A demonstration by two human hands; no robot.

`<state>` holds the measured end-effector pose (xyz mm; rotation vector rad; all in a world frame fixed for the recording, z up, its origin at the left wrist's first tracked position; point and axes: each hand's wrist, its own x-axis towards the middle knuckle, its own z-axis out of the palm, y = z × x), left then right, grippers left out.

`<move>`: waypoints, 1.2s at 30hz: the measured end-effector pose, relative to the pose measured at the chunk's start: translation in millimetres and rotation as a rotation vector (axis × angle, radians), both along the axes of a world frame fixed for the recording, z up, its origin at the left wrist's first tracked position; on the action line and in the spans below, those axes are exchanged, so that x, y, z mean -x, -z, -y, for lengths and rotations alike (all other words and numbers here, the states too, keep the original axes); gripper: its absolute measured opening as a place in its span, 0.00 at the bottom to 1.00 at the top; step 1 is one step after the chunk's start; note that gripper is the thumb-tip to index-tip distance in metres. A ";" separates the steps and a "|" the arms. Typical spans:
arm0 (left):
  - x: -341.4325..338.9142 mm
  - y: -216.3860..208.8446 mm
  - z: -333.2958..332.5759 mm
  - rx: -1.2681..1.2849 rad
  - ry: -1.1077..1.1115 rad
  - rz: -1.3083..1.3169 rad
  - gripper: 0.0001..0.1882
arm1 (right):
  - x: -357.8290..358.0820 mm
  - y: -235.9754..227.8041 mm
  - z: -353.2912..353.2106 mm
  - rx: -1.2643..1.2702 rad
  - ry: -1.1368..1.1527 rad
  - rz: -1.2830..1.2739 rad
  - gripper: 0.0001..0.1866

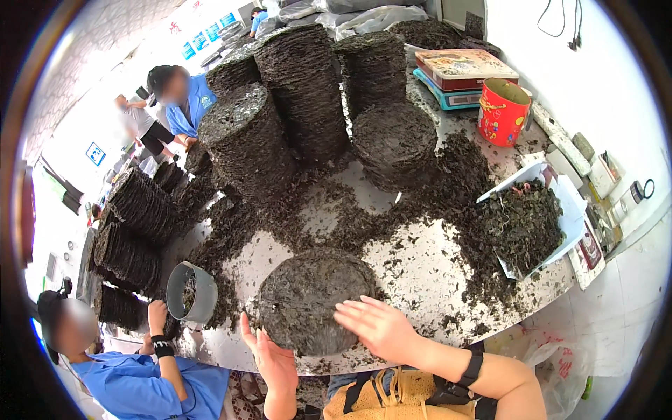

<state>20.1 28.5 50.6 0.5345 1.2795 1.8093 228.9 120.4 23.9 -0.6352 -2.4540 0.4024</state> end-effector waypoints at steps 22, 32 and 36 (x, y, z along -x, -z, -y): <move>-64.5 14.9 -12.7 0.318 0.428 0.360 0.22 | -89.9 -26.2 -22.6 0.804 0.462 -0.809 0.25; -46.4 13.6 -36.2 0.158 0.916 0.697 0.42 | -107.7 -45.5 -55.3 1.085 0.064 -0.176 0.20; -69.9 -2.3 -45.0 0.409 0.744 0.546 0.29 | -93.4 -49.1 -37.8 0.076 0.468 -0.106 0.13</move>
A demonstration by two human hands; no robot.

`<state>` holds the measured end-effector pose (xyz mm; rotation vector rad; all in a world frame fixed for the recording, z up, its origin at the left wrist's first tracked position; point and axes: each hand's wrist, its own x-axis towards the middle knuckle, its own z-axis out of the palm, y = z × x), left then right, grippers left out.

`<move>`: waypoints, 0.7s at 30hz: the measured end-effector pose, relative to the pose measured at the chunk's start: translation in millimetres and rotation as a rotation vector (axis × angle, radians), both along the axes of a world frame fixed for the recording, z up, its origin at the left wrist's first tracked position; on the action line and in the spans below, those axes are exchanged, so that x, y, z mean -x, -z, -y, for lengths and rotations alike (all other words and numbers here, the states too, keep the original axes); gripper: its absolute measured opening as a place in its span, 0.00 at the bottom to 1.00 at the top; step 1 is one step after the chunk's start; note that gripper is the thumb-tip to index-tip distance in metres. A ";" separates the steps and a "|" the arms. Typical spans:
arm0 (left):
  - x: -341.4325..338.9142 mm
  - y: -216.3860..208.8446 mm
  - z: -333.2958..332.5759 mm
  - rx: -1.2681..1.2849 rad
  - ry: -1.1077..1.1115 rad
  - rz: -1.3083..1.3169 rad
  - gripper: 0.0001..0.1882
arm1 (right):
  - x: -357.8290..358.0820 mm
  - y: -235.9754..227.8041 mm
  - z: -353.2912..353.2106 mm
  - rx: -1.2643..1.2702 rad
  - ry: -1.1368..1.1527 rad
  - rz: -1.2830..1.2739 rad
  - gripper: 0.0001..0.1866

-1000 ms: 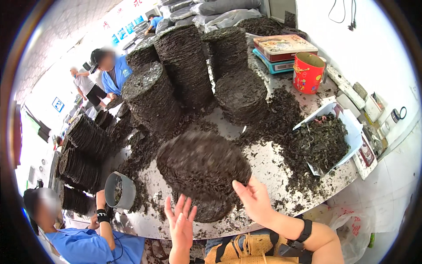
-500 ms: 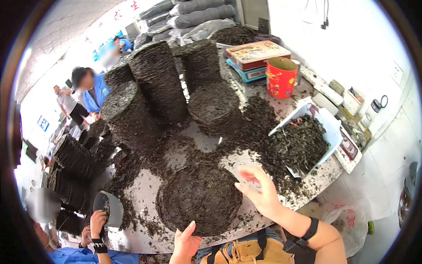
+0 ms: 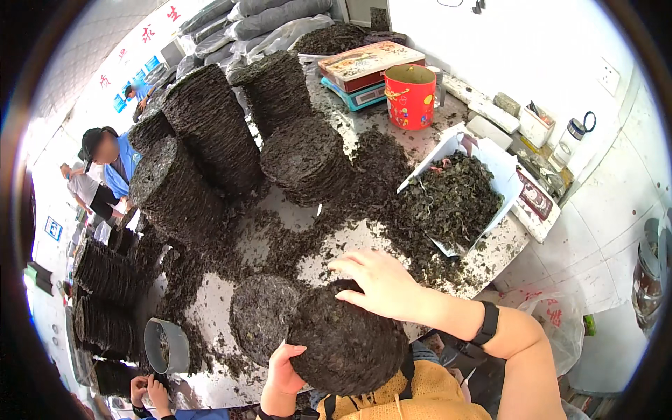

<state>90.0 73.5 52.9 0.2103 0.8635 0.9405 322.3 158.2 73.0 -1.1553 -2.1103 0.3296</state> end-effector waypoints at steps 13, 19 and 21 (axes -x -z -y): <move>-11.5 9.3 -0.4 -0.013 -0.033 -0.095 0.26 | 4.3 10.8 16.9 -0.023 -0.151 0.140 0.03; -6.5 29.6 -4.3 0.155 -0.163 -0.020 0.20 | -94.3 57.4 -23.3 0.587 0.397 -1.285 0.15; -4.3 29.1 -4.3 0.147 -0.213 0.012 0.20 | -101.6 63.7 -21.3 0.692 0.482 -1.429 0.23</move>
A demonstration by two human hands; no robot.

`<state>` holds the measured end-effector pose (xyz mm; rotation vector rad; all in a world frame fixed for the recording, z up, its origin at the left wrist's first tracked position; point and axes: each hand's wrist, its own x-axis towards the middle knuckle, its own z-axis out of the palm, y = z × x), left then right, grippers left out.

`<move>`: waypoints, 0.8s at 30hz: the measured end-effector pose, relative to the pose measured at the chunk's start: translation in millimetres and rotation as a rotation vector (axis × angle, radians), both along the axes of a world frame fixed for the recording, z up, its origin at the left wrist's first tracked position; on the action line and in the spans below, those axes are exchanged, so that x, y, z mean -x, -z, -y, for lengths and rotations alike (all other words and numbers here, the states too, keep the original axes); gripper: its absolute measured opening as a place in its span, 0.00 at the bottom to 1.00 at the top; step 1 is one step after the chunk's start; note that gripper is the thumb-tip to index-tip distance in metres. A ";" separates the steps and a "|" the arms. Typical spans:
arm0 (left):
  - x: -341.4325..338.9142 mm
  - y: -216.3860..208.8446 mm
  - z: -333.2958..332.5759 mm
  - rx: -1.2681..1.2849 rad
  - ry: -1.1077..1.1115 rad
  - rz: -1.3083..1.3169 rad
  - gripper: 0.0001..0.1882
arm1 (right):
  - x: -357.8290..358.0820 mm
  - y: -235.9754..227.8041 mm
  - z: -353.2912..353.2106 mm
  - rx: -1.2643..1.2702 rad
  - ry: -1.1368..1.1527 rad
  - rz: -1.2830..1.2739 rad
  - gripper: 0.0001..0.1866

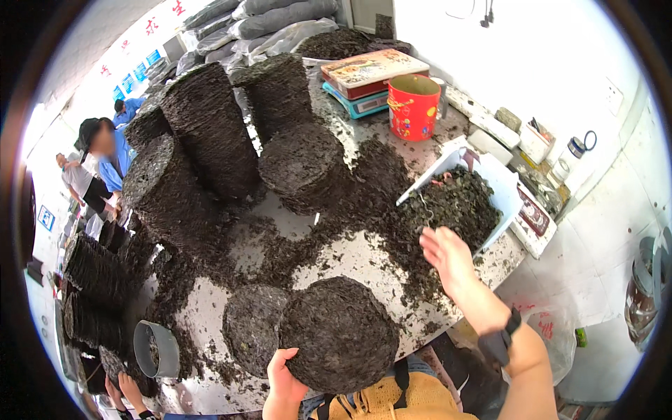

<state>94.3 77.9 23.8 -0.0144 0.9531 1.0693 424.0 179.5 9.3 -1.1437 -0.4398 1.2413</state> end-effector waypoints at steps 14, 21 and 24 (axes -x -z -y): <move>42.8 -37.9 -1.9 -0.848 -0.001 -1.346 0.38 | 94.3 -46.0 -136.9 -0.094 -0.321 -0.055 0.17; 101.3 40.5 24.4 -0.391 0.030 -1.477 0.51 | 131.9 -46.6 -129.4 -0.095 -0.538 0.185 0.23; 96.7 44.8 23.8 -0.398 0.019 -1.357 0.52 | 148.6 -12.5 -77.2 -0.176 -0.888 0.481 0.21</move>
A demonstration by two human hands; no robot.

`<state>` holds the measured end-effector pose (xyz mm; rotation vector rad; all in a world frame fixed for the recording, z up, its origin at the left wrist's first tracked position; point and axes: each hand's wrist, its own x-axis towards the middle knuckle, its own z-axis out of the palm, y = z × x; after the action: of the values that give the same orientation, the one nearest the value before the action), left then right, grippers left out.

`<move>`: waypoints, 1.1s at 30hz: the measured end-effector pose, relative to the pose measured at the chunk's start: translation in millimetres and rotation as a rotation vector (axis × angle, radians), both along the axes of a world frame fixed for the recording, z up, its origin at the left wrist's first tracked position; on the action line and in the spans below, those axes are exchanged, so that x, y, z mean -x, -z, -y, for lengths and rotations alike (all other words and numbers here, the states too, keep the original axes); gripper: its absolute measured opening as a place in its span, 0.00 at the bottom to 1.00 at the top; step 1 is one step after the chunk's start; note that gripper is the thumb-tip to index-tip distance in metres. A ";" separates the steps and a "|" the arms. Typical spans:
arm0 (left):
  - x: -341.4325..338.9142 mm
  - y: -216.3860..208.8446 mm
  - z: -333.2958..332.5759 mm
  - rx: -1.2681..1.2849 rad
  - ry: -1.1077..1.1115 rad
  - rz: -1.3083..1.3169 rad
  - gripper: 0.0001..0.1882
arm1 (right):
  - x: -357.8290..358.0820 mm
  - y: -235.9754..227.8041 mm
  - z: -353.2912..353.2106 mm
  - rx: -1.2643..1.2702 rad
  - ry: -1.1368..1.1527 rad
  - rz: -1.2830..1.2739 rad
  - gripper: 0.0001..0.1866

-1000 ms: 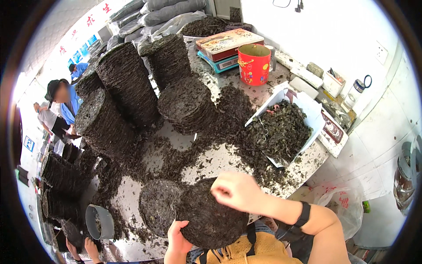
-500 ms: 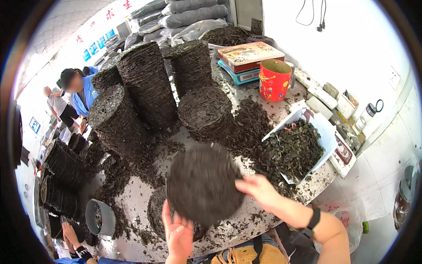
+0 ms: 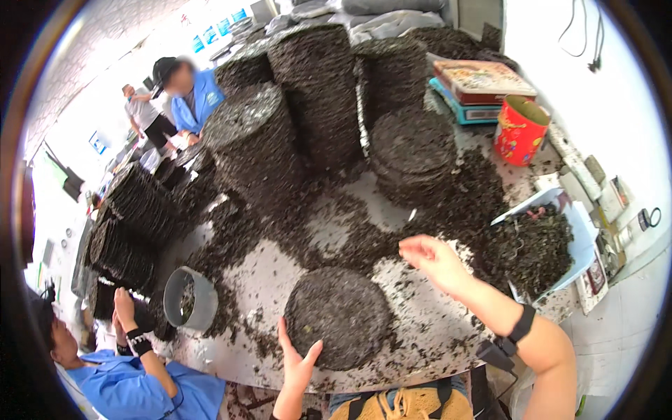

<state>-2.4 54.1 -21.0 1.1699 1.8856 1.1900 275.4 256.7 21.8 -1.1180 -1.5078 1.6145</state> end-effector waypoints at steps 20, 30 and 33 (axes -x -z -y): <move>-8.2 10.4 0.5 -0.093 0.018 -0.156 0.48 | 147.1 -5.3 97.0 -0.887 -0.449 0.564 0.05; -23.9 -3.2 19.2 -0.225 0.022 -0.367 0.36 | -160.1 28.0 69.1 0.098 1.130 -0.400 0.06; -28.8 -23.0 30.1 -0.307 0.231 -0.774 0.32 | -149.0 32.4 101.7 0.105 0.773 -0.179 0.10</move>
<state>26.3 24.0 1.9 2.1923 2.0342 0.9900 424.4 155.0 -10.6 -1.3493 -0.7290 1.2041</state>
